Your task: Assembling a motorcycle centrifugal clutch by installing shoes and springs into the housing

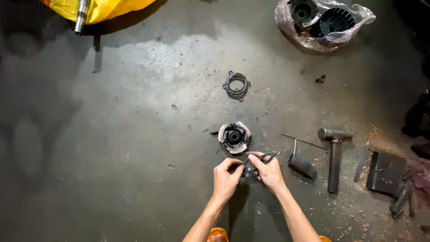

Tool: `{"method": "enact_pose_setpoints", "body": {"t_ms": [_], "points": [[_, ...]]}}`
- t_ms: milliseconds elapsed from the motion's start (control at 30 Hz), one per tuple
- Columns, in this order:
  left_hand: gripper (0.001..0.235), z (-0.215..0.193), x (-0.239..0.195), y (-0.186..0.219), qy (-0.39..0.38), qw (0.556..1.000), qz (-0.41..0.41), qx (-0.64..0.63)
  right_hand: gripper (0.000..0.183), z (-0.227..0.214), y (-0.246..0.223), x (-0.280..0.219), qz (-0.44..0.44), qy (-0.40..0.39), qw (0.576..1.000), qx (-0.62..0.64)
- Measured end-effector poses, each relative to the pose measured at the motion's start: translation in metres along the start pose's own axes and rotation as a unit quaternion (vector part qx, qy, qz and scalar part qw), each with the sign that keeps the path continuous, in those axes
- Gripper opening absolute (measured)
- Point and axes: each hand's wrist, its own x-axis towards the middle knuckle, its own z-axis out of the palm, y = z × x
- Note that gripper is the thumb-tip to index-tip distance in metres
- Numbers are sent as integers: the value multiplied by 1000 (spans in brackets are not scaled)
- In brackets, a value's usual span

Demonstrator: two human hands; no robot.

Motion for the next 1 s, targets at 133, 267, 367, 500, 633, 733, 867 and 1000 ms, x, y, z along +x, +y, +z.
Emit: {"method": "enact_pose_setpoints", "body": {"t_ms": [133, 267, 367, 500, 633, 733, 867, 1000], "points": [[10, -7, 7, 13, 154, 986, -28, -62, 42, -6, -48, 12, -53, 24, 993, -99], [9, 6, 12, 14, 123, 983, -62, -120, 58, 4, -65, 54, -95, -17, 978, -185], [10, 6, 26, 11, 106, 991, -26, -78, 50, 6, -73, 50, -38, -41, 973, -224], [8, -6, 46, 8, 77, 970, 147, 178, 40, -11, -65, 21, -31, -6, 979, -199], [5, -2, 74, -10, 19, 892, 298, 341, 22, -22, -40, 20, -40, 74, 982, -170], [18, 2, 87, -19, 2, 864, 341, 370, 24, -23, -44, 16, -80, 82, 990, -76], [20, 3, 94, -24, -15, 857, 343, 383, 28, -24, -44, 25, -121, 82, 988, -42], [12, 3, 93, -18, -14, 838, 380, 392, 27, -17, -66, 21, -214, 65, 970, -98]]}}
